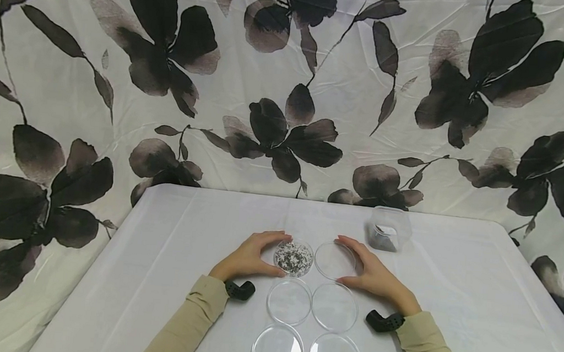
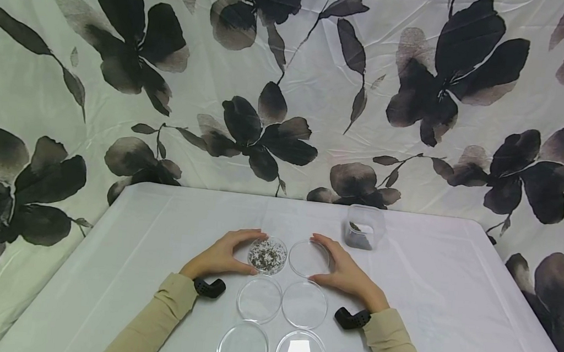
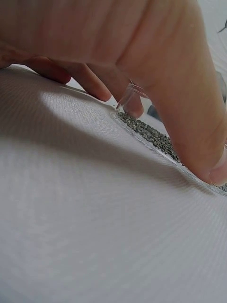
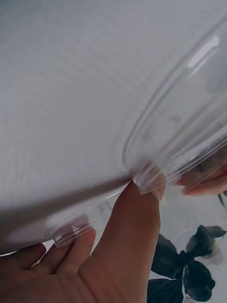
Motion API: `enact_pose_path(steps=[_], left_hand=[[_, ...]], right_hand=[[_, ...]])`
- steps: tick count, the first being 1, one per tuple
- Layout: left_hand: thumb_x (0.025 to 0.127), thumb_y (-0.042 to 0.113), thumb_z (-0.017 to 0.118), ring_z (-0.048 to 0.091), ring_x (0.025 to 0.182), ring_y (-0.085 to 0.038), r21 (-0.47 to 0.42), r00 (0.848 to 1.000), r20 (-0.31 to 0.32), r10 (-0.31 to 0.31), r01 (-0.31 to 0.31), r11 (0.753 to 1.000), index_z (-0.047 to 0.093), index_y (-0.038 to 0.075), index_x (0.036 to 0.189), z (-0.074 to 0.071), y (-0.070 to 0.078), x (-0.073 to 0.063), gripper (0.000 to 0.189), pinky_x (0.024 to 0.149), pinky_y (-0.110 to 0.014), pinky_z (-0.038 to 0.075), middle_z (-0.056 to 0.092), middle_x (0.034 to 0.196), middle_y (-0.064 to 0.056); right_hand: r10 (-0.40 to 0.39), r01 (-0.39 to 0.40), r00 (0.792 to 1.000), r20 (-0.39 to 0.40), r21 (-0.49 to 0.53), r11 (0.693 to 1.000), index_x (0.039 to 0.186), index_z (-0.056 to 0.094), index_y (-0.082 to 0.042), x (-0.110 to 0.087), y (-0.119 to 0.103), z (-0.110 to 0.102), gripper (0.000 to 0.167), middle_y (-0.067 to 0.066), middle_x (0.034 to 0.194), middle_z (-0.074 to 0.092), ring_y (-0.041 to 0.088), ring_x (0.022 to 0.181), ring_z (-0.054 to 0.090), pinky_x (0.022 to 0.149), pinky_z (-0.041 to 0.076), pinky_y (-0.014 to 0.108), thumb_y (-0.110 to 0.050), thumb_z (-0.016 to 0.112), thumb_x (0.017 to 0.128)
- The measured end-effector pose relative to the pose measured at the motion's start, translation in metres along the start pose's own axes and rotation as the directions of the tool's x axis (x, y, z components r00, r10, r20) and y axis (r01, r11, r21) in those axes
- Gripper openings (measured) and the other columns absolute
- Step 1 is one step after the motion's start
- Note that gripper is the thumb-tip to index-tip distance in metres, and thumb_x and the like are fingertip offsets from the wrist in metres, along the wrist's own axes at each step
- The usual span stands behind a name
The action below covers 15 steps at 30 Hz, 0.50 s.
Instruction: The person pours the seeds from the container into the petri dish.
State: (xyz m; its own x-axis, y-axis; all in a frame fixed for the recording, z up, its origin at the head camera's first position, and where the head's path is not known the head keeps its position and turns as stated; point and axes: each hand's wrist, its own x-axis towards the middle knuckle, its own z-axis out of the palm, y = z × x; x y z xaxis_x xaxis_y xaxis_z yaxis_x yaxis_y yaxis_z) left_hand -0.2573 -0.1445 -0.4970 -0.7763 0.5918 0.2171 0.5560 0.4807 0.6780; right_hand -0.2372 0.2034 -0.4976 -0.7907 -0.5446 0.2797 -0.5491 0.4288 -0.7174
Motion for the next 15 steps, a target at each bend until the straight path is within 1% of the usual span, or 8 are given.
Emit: enact_pose_path(steps=[5,9,11,15], left_hand=[[0.070,0.044,0.088,0.042,0.138,-0.023,0.004,1.000,-0.003,-0.010,0.010,1.000,0.055,0.021,0.142,0.0000,-0.0014,-0.0006,0.082,0.115,-0.051,0.029,0.050,0.147,-0.001],[0.070,0.044,0.088,0.042,0.138,-0.023,0.012,1.000,-0.005,-0.018,0.018,1.000,0.055,0.022,0.142,-0.0003,-0.0010,-0.0011,0.082,0.115,-0.051,0.029,0.050,0.147,0.000],[0.070,0.044,0.088,0.042,0.138,-0.023,0.008,1.000,-0.006,-0.016,0.016,1.000,0.055,0.022,0.142,-0.0004,0.0000,-0.0015,0.082,0.115,-0.051,0.028,0.050,0.147,0.000],[0.070,0.044,0.088,0.043,0.137,-0.023,0.002,1.000,-0.007,-0.003,0.003,1.000,0.055,0.021,0.142,0.0000,0.0010,-0.0021,0.082,0.115,-0.051,0.029,0.051,0.147,0.000]], right_hand=[[-0.007,0.007,1.000,-0.003,0.014,1.000,0.150,0.038,-0.003,0.0013,-0.0027,-0.0019,0.096,0.009,0.147,0.050,0.028,0.140,0.037,0.113,0.020,0.012,-0.019,0.090,0.071],[-0.004,0.004,1.000,0.016,0.027,1.000,0.150,0.038,-0.003,0.0025,-0.0043,-0.0046,0.096,0.010,0.146,0.051,0.028,0.140,0.037,0.112,0.020,0.011,-0.019,0.090,0.071],[0.004,-0.006,1.000,0.030,0.046,0.999,0.150,0.038,-0.003,0.0031,-0.0045,-0.0058,0.096,0.009,0.146,0.051,0.026,0.140,0.037,0.111,0.020,0.010,-0.017,0.090,0.071],[-0.005,0.002,0.999,0.043,0.072,0.997,0.149,0.037,0.000,0.0040,-0.0025,-0.0069,0.095,0.011,0.144,0.052,0.028,0.139,0.039,0.110,0.022,0.010,-0.014,0.090,0.071]])
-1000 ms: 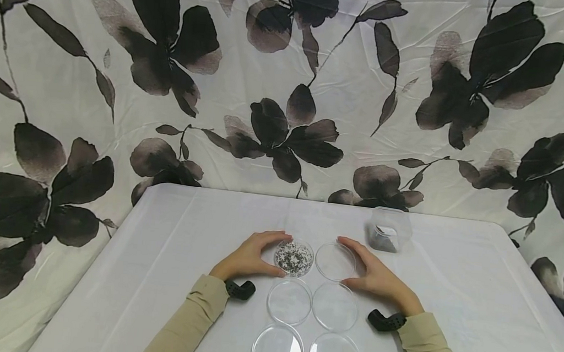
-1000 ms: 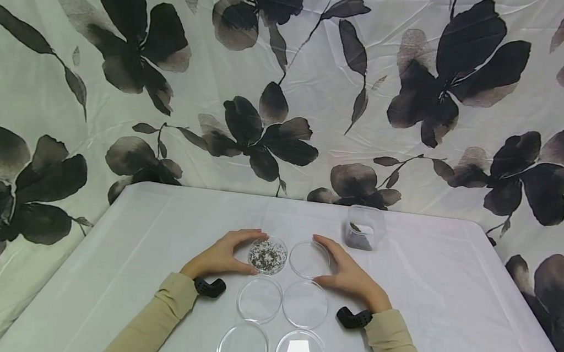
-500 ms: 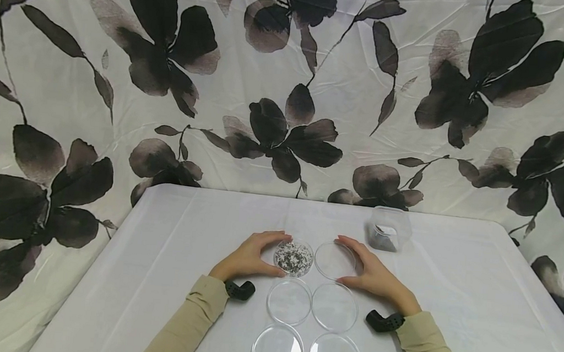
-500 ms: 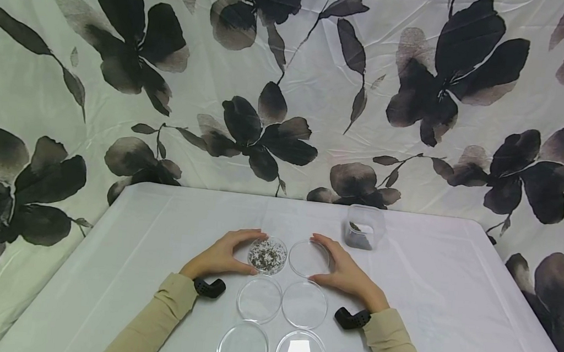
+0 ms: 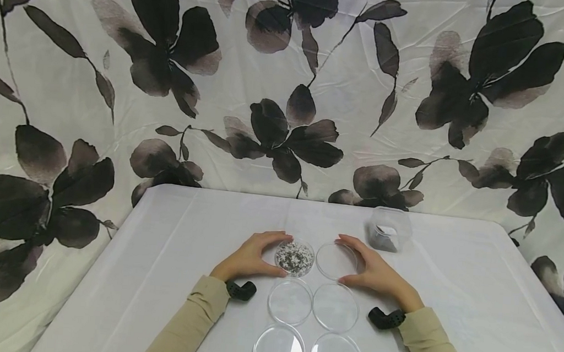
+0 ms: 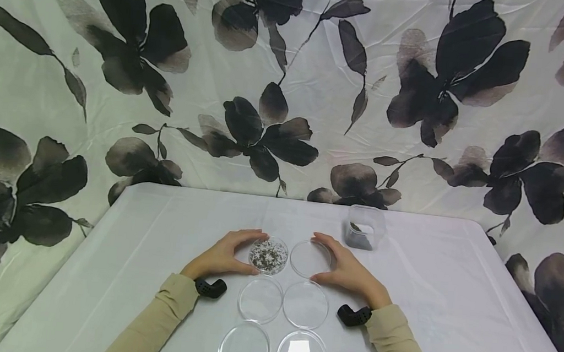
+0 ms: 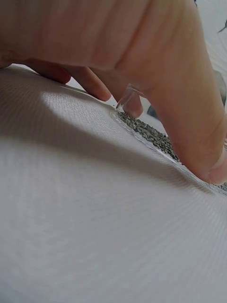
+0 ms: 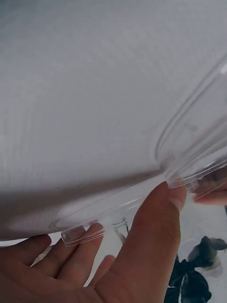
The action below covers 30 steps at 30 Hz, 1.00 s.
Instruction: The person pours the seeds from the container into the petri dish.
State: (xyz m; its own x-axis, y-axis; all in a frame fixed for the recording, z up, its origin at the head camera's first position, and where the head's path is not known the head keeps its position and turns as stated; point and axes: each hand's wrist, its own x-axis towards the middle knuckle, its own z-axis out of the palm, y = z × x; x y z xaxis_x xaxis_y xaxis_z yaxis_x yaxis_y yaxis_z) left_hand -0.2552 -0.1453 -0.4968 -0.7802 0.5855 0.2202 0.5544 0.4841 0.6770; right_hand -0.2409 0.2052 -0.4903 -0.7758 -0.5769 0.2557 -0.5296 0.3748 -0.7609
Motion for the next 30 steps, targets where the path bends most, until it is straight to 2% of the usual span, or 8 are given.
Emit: enact_pose_path(steps=[5,8,15,19,23,26,30], left_hand=[[0.071,0.044,0.088,0.043,0.137,-0.022,0.007,1.000,0.000,0.003,-0.003,1.000,0.055,0.021,0.142,0.002,-0.002,0.000,0.082,0.115,-0.050,0.030,0.051,0.146,0.001],[0.070,0.044,0.088,0.043,0.137,-0.022,0.004,1.000,0.000,0.006,-0.006,1.000,0.055,0.021,0.142,0.002,-0.003,0.001,0.082,0.115,-0.050,0.030,0.051,0.146,0.002],[0.071,0.046,0.087,0.043,0.137,-0.021,0.014,1.000,-0.002,0.003,-0.003,1.000,0.055,0.023,0.142,0.001,-0.002,0.001,0.082,0.115,-0.051,0.029,0.051,0.147,0.004],[0.071,0.045,0.087,0.043,0.137,-0.022,0.012,1.000,-0.003,0.009,-0.009,1.000,0.054,0.022,0.142,0.000,-0.002,0.001,0.082,0.115,-0.051,0.029,0.051,0.147,0.002],[0.071,0.044,0.087,0.043,0.137,-0.022,0.014,1.000,-0.002,0.012,-0.011,1.000,0.054,0.021,0.143,0.000,-0.001,0.001,0.082,0.114,-0.050,0.029,0.051,0.147,0.001],[0.071,0.044,0.087,0.044,0.137,-0.023,0.016,1.000,-0.005,0.005,-0.005,1.000,0.055,0.021,0.142,0.000,-0.001,0.001,0.082,0.114,-0.051,0.029,0.051,0.147,-0.001],[0.070,0.046,0.087,0.043,0.137,-0.024,0.021,1.000,-0.009,-0.001,0.001,1.000,0.055,0.021,0.142,0.001,-0.003,0.001,0.083,0.114,-0.052,0.029,0.051,0.147,-0.001]], right_hand=[[-0.009,0.009,1.000,0.005,0.013,1.000,0.149,0.037,0.000,0.002,0.001,-0.001,0.095,0.012,0.143,0.054,0.033,0.137,0.041,0.110,0.022,0.010,-0.015,0.090,0.071],[0.015,-0.015,1.000,0.001,0.000,1.000,0.149,0.037,-0.002,0.003,-0.003,-0.001,0.097,0.011,0.143,0.053,0.033,0.137,0.041,0.109,0.022,0.011,-0.015,0.090,0.070],[0.046,-0.047,0.999,-0.016,-0.010,0.999,0.149,0.035,0.002,0.005,-0.018,0.000,0.098,0.019,0.143,0.051,0.038,0.136,0.041,0.108,0.022,0.010,0.000,0.088,0.066],[0.027,-0.027,1.000,-0.017,0.018,0.999,0.146,0.036,0.007,0.007,-0.036,-0.002,0.095,0.026,0.141,0.050,0.043,0.136,0.039,0.109,0.023,0.011,0.006,0.086,0.066],[0.006,-0.006,0.999,-0.033,0.001,1.000,0.144,0.040,0.006,0.008,-0.052,-0.005,0.092,0.027,0.137,0.053,0.044,0.134,0.041,0.111,0.027,0.016,0.006,0.087,0.064],[-0.019,0.018,0.998,-0.057,-0.020,1.000,0.142,0.042,0.006,0.009,-0.056,-0.006,0.092,0.026,0.135,0.055,0.044,0.132,0.043,0.113,0.030,0.020,0.004,0.089,0.063],[-0.068,0.069,0.995,-0.076,0.006,0.998,0.143,0.041,0.008,0.011,-0.052,-0.006,0.094,0.028,0.133,0.056,0.047,0.130,0.044,0.114,0.030,0.022,0.004,0.089,0.062]])
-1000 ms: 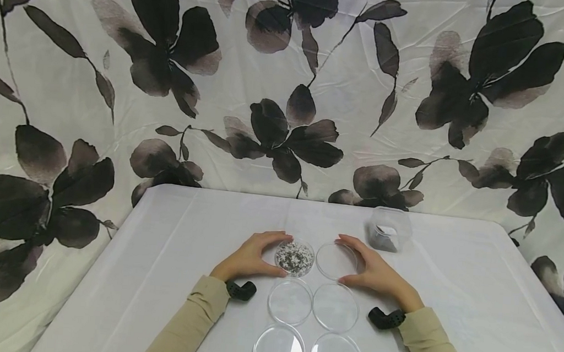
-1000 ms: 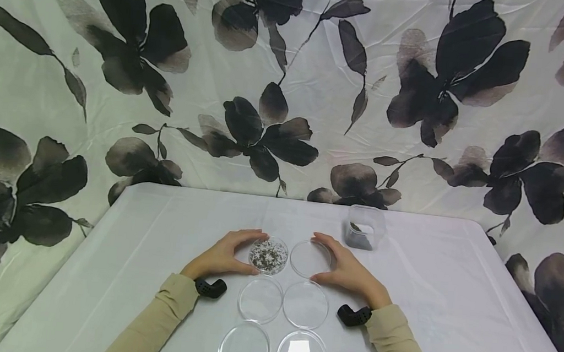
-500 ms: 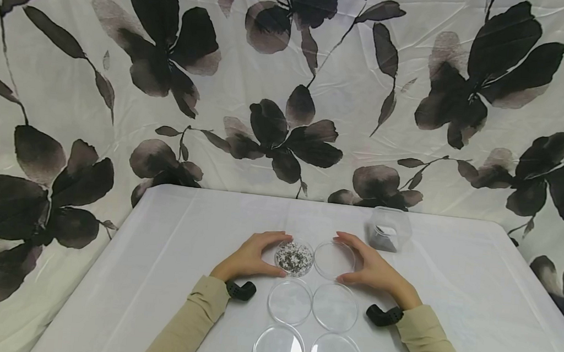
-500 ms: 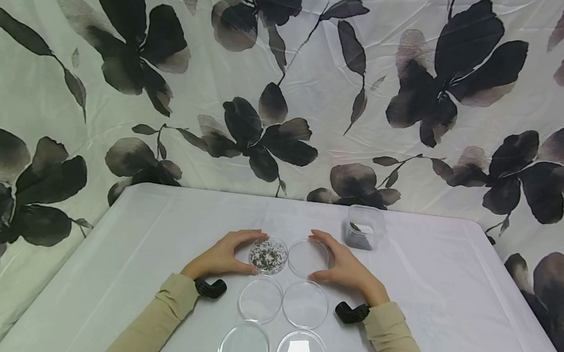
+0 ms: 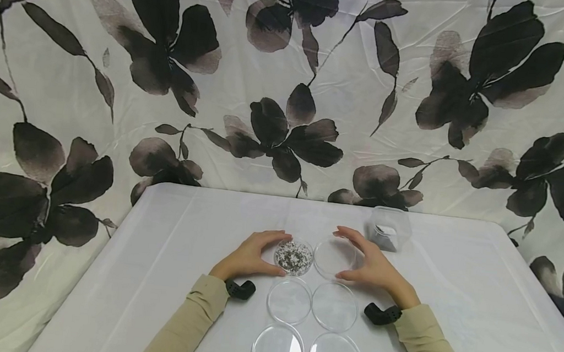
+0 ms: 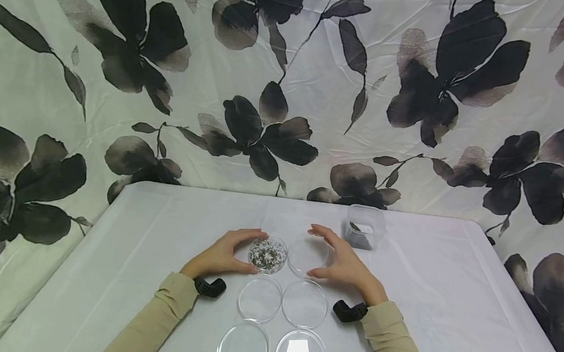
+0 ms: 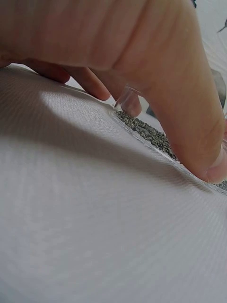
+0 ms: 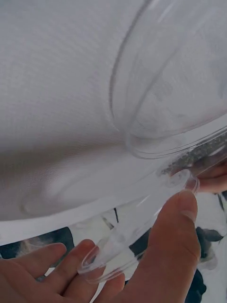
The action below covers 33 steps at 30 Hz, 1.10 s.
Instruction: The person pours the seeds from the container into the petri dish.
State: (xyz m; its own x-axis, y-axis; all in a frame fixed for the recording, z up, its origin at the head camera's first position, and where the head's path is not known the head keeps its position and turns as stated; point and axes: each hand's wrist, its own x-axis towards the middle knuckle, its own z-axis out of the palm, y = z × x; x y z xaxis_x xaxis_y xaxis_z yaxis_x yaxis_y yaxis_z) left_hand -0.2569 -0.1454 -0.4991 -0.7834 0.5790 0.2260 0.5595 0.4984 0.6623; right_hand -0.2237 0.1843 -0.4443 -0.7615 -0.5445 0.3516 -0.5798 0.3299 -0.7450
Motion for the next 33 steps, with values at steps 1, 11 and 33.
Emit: enact_pose_path(steps=[1,11,33], left_hand=[[0.071,0.046,0.087,0.043,0.137,-0.024,0.003,1.000,0.001,-0.001,0.001,1.000,0.055,0.022,0.143,0.000,0.000,0.000,0.083,0.114,-0.051,0.029,0.051,0.147,-0.001],[0.071,0.047,0.087,0.041,0.138,-0.024,-0.014,1.000,0.004,-0.030,0.030,0.999,0.054,0.025,0.143,0.000,0.000,0.000,0.082,0.115,-0.053,0.027,0.049,0.148,-0.001],[0.071,0.045,0.087,0.043,0.137,-0.024,-0.025,1.000,0.002,-0.019,0.019,1.000,0.055,0.022,0.142,0.000,0.001,0.000,0.082,0.115,-0.052,0.029,0.051,0.147,-0.001]], right_hand=[[-0.013,0.013,1.000,-0.005,0.011,1.000,0.143,0.041,0.009,0.000,0.002,0.000,0.094,0.029,0.132,0.055,0.048,0.130,0.043,0.114,0.030,0.022,0.005,0.089,0.062],[-0.052,0.053,0.998,-0.031,0.041,0.998,0.147,0.038,0.003,0.003,0.034,0.005,0.100,0.021,0.136,0.055,0.034,0.133,0.045,0.115,0.028,0.020,-0.003,0.093,0.063],[-0.061,0.071,0.997,-0.050,0.220,0.973,0.143,0.039,0.009,0.027,0.006,0.015,0.091,0.028,0.140,0.049,0.043,0.131,0.043,0.114,0.033,0.036,0.012,0.086,0.065]])
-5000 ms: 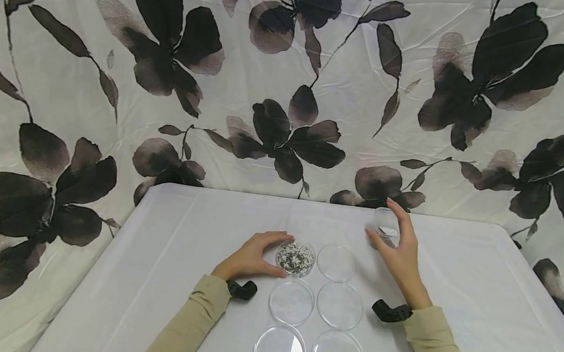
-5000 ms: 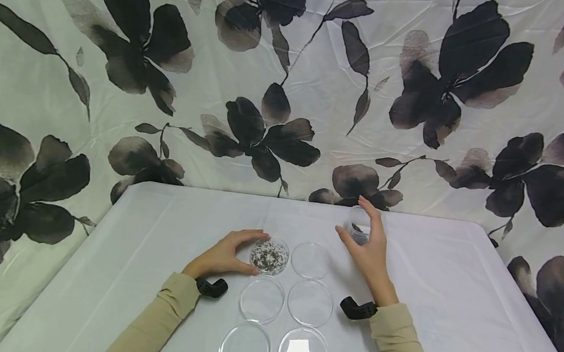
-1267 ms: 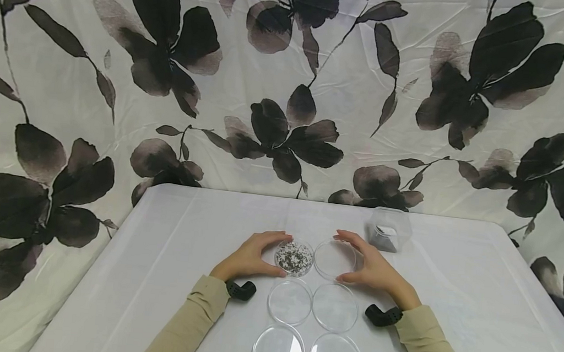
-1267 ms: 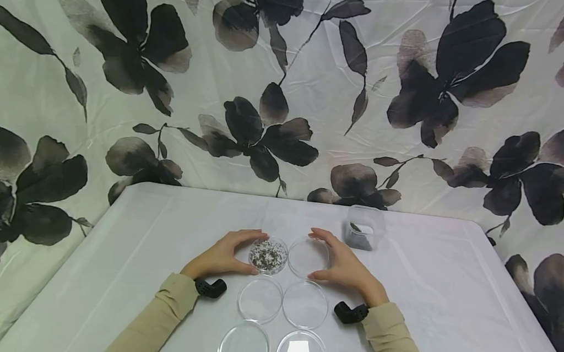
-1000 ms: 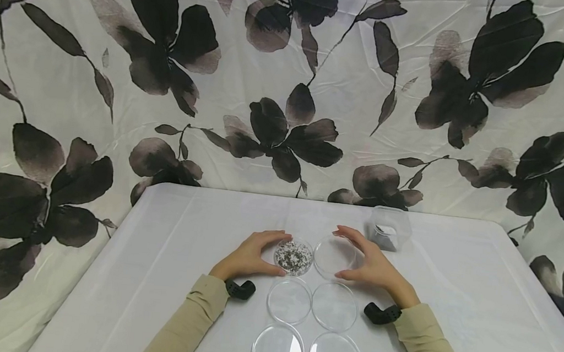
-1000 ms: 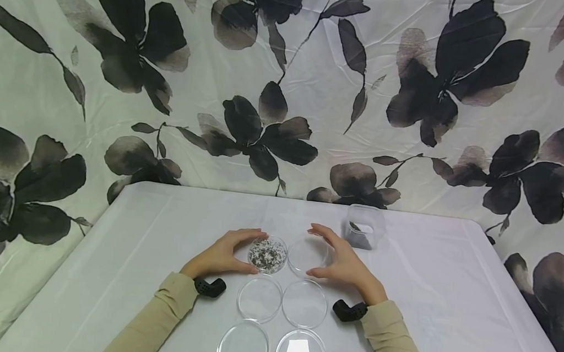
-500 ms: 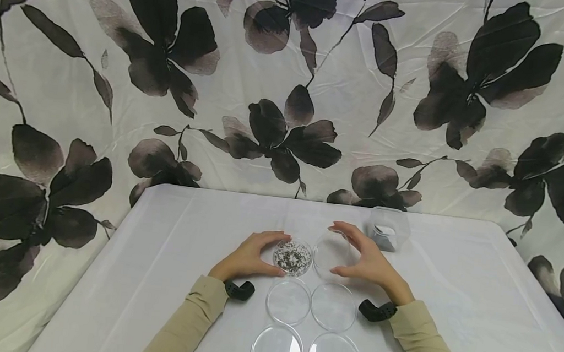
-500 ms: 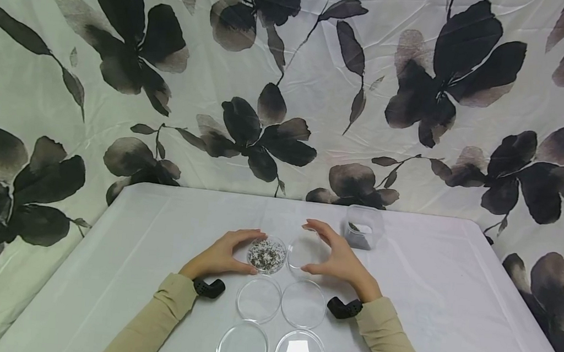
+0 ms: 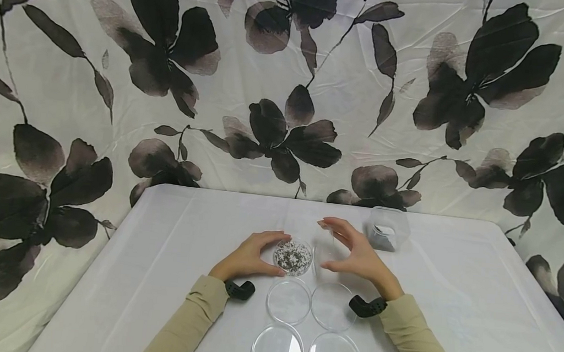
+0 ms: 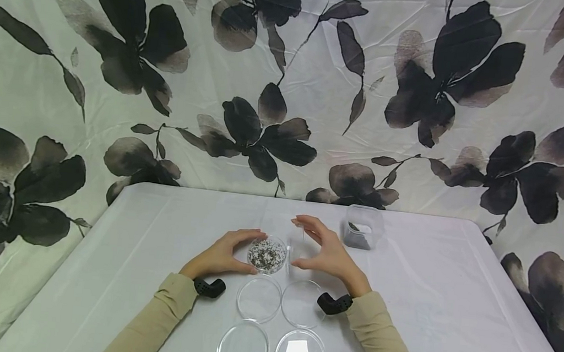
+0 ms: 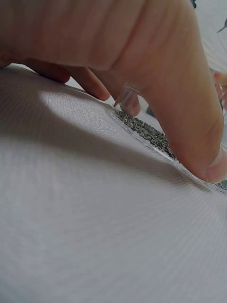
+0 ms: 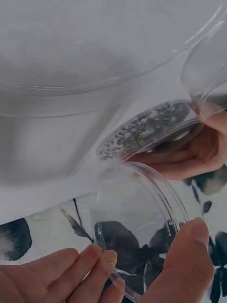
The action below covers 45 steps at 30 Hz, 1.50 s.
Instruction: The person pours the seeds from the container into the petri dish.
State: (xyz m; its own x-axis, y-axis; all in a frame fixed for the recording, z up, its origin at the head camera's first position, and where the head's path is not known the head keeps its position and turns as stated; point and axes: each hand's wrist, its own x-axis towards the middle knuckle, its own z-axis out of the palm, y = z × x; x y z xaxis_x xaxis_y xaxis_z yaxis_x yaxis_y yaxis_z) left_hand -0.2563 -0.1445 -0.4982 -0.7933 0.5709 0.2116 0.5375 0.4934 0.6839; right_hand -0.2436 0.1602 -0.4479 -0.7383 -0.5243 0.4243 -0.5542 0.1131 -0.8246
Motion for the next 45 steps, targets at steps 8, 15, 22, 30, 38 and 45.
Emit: enact_pose_path(steps=[8,15,22,30,38,45], left_hand=[[0.071,0.043,0.088,0.043,0.137,-0.024,-0.007,1.000,0.000,0.007,-0.007,1.000,0.056,0.020,0.142,0.000,0.001,0.000,0.081,0.114,-0.052,0.030,0.051,0.146,-0.001],[0.072,0.048,0.086,0.041,0.138,-0.023,-0.007,1.000,0.006,-0.009,0.009,1.000,0.049,0.018,0.147,0.000,0.001,0.000,0.088,0.114,-0.054,0.029,0.051,0.146,0.006],[0.071,0.050,0.086,0.039,0.140,-0.028,0.010,0.999,-0.002,-0.035,0.035,0.999,0.047,0.022,0.147,0.000,0.000,0.000,0.089,0.114,-0.055,0.029,0.047,0.151,0.005],[0.070,0.051,0.086,0.042,0.136,-0.032,0.000,0.998,-0.004,-0.057,0.057,0.998,0.037,0.019,0.153,0.001,0.001,-0.003,0.101,0.112,-0.058,0.030,0.054,0.144,0.007],[0.070,0.050,0.086,0.041,0.137,-0.030,0.004,0.999,-0.006,-0.049,0.049,0.999,0.032,0.016,0.155,-0.001,0.000,-0.003,0.106,0.113,-0.057,0.029,0.052,0.145,0.010],[0.069,0.050,0.087,0.043,0.136,-0.030,0.020,0.998,-0.011,-0.062,0.062,0.998,0.032,0.018,0.156,0.000,0.000,-0.003,0.107,0.113,-0.056,0.030,0.054,0.144,0.010]], right_hand=[[-0.011,0.011,0.999,0.036,-0.004,1.000,0.139,0.044,0.012,0.010,-0.019,0.010,0.082,0.029,0.140,0.049,0.042,0.134,0.042,0.115,0.032,0.041,0.010,0.085,0.068],[0.000,0.006,0.996,0.094,-0.058,0.998,0.144,0.047,0.001,0.016,0.005,0.015,0.084,0.016,0.146,0.049,0.031,0.140,0.039,0.117,0.030,0.034,-0.003,0.089,0.071],[0.009,0.032,0.985,0.172,-0.238,0.971,0.145,0.049,-0.008,0.025,0.007,0.022,0.085,0.004,0.147,0.050,0.023,0.137,0.043,0.113,0.035,0.048,-0.022,0.090,0.072],[0.002,0.073,0.969,0.247,-0.294,0.953,0.143,0.051,-0.003,0.033,0.004,0.033,0.083,0.009,0.143,0.053,0.027,0.133,0.046,0.110,0.039,0.051,-0.020,0.089,0.071],[-0.024,0.147,0.938,0.347,-0.335,0.931,0.139,0.054,0.000,0.043,0.004,0.040,0.077,0.014,0.144,0.052,0.030,0.131,0.046,0.109,0.040,0.050,-0.025,0.087,0.075],[0.067,0.120,0.910,0.410,-0.415,0.902,0.136,0.058,-0.002,0.048,0.003,0.049,0.068,0.015,0.145,0.050,0.030,0.133,0.044,0.110,0.039,0.047,-0.024,0.085,0.078]])
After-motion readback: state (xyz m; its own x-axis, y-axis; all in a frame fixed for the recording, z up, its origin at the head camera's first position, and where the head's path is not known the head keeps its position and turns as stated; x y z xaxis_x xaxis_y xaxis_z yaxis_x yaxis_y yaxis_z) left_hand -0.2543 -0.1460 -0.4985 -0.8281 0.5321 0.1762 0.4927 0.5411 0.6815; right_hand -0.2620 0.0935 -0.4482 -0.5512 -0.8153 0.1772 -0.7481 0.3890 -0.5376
